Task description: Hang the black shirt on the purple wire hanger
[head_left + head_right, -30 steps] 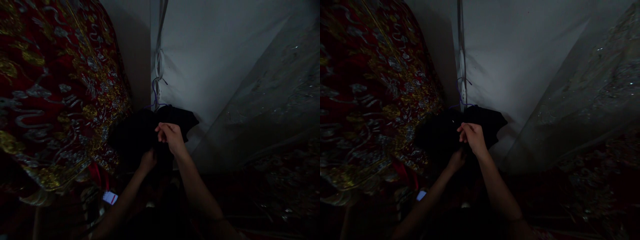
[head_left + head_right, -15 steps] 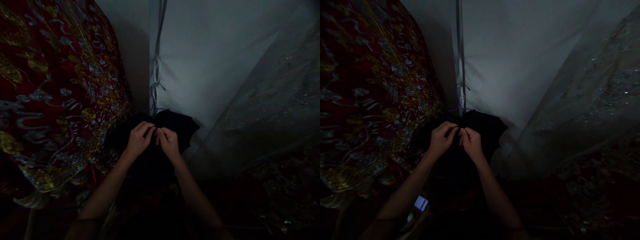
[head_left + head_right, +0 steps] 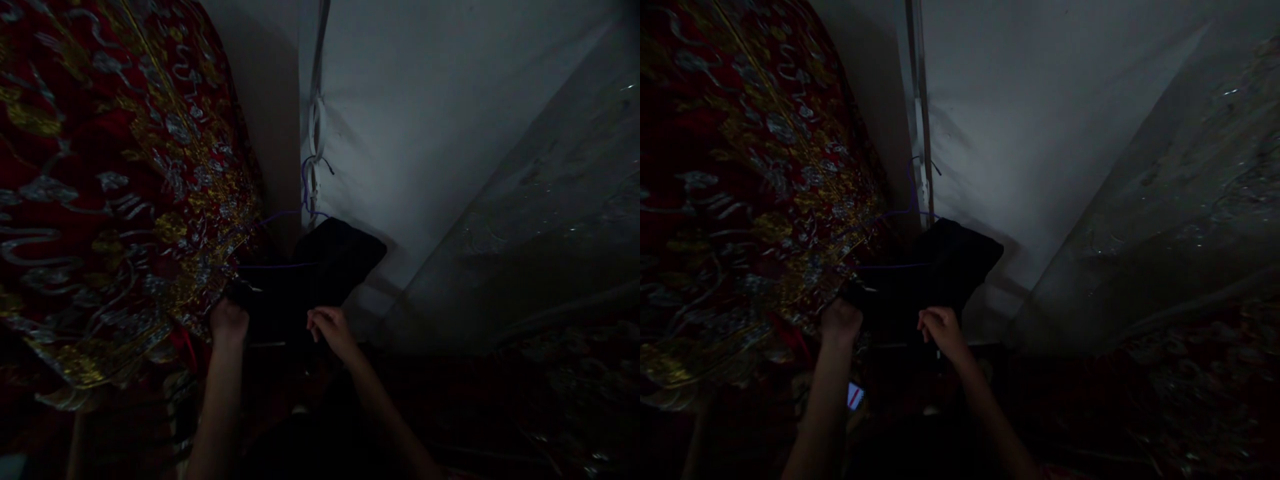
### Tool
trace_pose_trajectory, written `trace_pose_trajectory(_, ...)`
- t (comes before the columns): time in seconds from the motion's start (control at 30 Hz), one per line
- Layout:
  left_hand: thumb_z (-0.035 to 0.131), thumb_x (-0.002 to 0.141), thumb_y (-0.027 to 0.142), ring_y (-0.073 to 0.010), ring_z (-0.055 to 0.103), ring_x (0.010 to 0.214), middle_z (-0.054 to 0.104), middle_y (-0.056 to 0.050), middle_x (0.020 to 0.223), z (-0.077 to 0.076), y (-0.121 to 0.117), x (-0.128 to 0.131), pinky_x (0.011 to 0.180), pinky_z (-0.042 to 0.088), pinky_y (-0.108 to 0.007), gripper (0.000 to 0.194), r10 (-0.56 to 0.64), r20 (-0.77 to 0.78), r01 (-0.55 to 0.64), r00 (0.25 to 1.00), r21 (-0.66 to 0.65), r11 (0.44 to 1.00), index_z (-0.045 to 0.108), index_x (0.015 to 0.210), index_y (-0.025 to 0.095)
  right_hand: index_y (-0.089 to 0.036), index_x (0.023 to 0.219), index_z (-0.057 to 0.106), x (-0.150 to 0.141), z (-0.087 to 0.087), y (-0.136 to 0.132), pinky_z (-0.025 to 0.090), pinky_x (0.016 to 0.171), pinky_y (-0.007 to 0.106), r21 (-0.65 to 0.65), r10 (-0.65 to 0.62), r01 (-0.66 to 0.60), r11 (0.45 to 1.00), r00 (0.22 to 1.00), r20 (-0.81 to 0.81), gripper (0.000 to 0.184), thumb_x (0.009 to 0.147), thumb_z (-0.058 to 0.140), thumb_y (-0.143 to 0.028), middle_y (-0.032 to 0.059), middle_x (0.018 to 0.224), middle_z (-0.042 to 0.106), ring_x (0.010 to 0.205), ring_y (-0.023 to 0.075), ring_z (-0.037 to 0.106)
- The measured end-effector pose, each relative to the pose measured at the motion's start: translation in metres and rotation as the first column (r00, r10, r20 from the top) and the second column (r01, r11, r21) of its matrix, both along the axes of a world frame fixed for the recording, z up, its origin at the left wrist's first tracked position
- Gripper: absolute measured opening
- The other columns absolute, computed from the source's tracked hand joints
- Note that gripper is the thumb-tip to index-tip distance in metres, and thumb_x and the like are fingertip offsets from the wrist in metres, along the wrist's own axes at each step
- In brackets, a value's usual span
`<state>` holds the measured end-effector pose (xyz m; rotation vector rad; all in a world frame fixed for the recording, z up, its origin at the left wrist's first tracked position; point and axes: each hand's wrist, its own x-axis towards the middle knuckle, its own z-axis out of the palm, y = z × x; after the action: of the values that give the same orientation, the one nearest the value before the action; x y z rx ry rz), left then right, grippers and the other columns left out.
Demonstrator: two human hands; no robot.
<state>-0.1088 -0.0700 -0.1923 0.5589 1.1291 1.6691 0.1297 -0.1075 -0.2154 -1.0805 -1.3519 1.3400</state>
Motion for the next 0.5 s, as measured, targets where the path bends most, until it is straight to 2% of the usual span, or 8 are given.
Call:
trace_pose_trajectory(0.1, 0.061, 0.074, 0.03, -0.0152, 0.063, 0.07, 0.066, 0.0, 0.069, -0.009, -0.015, 0.017, 0.07, 0.052, -0.027, 0.013, 0.009, 0.165, 0.004, 0.986, -0.076, 0.997, 0.06, 0.068, 0.019, -0.019, 0.059, 0.058, 0.01, -0.01, 0.005, 0.034, 0.047, 0.025, -0.022, -0.031, 0.032, 0.999, 0.998, 0.052, 0.043, 0.086, 0.054, -0.051, -0.0023, 0.046, 0.05, 0.041, 0.0106, 0.045)
trace_pose_trajectory(0.17, 0.069, 0.071, 0.031, -0.0166, 0.065, 0.08, 0.07, -0.002, 0.08, -0.005, -0.024, 0.032, 0.078, 0.052, -0.028, 0.015, -0.079, 0.22, 0.089, 0.972, -0.036, 0.995, 0.066, 0.076, 0.017, -0.018, 0.061, 0.059, 0.015, -0.015, 0.007, 0.037, 0.051, 0.025, -0.001, -0.06, 0.061, 0.998, 0.988, 0.142, 0.041, 0.085, 0.056, -0.052, -0.002, 0.049, 0.051, 0.046, 0.012, 0.049)
trace_pose_trajectory(0.2, 0.073, 0.07, 0.033, -0.0168, 0.065, 0.082, 0.07, -0.002, 0.083, -0.001, -0.028, 0.041, 0.079, 0.051, -0.028, 0.018, -0.147, 0.197, 0.148, 0.969, 0.011, 0.989, 0.068, 0.079, 0.017, -0.018, 0.065, 0.061, 0.017, -0.016, 0.006, 0.039, 0.054, 0.025, 0.027, -0.074, 0.07, 0.997, 0.98, 0.184, 0.038, 0.084, 0.059, -0.051, -0.0013, 0.054, 0.054, 0.052, 0.0133, 0.053)
trace_pose_trajectory(0.27, 0.078, 0.07, 0.037, -0.0168, 0.063, 0.085, 0.069, -0.002, 0.085, 0.007, -0.037, 0.06, 0.08, 0.049, -0.027, 0.024, -0.275, 0.066, 0.268, 0.959, 0.09, 0.959, 0.07, 0.083, 0.018, -0.017, 0.083, 0.066, 0.015, -0.014, 0.002, 0.046, 0.066, 0.027, 0.104, -0.08, 0.058, 0.993, 0.971, 0.223, 0.031, 0.08, 0.068, -0.048, 0.0021, 0.075, 0.066, 0.072, 0.0172, 0.062)
trace_pose_trajectory(0.33, 0.076, 0.076, 0.041, -0.0176, 0.062, 0.086, 0.068, -0.002, 0.085, 0.013, -0.047, 0.078, 0.08, 0.047, -0.027, 0.025, -0.352, -0.19, 0.377, 0.916, 0.114, 0.919, 0.072, 0.086, 0.018, -0.019, 0.105, 0.066, 0.009, -0.009, -0.005, 0.049, 0.083, 0.032, 0.169, -0.024, -0.01, 0.986, 0.981, 0.194, 0.039, 0.076, 0.074, -0.043, 0.0051, 0.1, 0.069, 0.094, 0.0214, 0.064)
trace_pose_trajectory(0.37, 0.073, 0.08, 0.042, -0.0183, 0.061, 0.088, 0.067, -0.003, 0.086, 0.016, -0.051, 0.085, 0.082, 0.046, -0.028, 0.024, -0.359, -0.331, 0.417, 0.873, 0.121, 0.901, 0.072, 0.087, 0.019, -0.019, 0.112, 0.065, 0.004, -0.007, -0.009, 0.049, 0.088, 0.034, 0.186, 0.019, -0.049, 0.981, 0.987, 0.161, 0.042, 0.077, 0.073, -0.04, 0.0055, 0.106, 0.069, 0.1, 0.0226, 0.063)
trace_pose_trajectory(0.43, 0.066, 0.087, 0.041, -0.0203, 0.06, 0.095, 0.066, -0.005, 0.093, 0.02, -0.058, 0.094, 0.088, 0.045, -0.03, 0.022, -0.308, -0.559, 0.46, 0.77, 0.152, 0.875, 0.072, 0.088, 0.019, -0.019, 0.111, 0.066, -0.003, -0.001, -0.014, 0.049, 0.088, 0.035, 0.197, 0.068, -0.084, 0.977, 0.994, 0.087, 0.034, 0.081, 0.067, -0.035, 0.0044, 0.103, 0.07, 0.099, 0.0228, 0.062)
trace_pose_trajectory(0.5, 0.062, 0.091, 0.04, -0.0227, 0.057, 0.111, 0.064, -0.007, 0.11, 0.023, -0.061, 0.093, 0.1, 0.041, -0.033, 0.021, -0.228, -0.688, 0.472, 0.69, 0.189, 0.861, 0.07, 0.093, 0.021, -0.019, 0.095, 0.068, -0.005, 0.006, -0.016, 0.05, 0.076, 0.031, 0.161, 0.063, -0.067, 0.985, 0.997, 0.032, 0.021, 0.082, 0.057, -0.031, 0.0016, 0.085, 0.068, 0.084, 0.0202, 0.062)
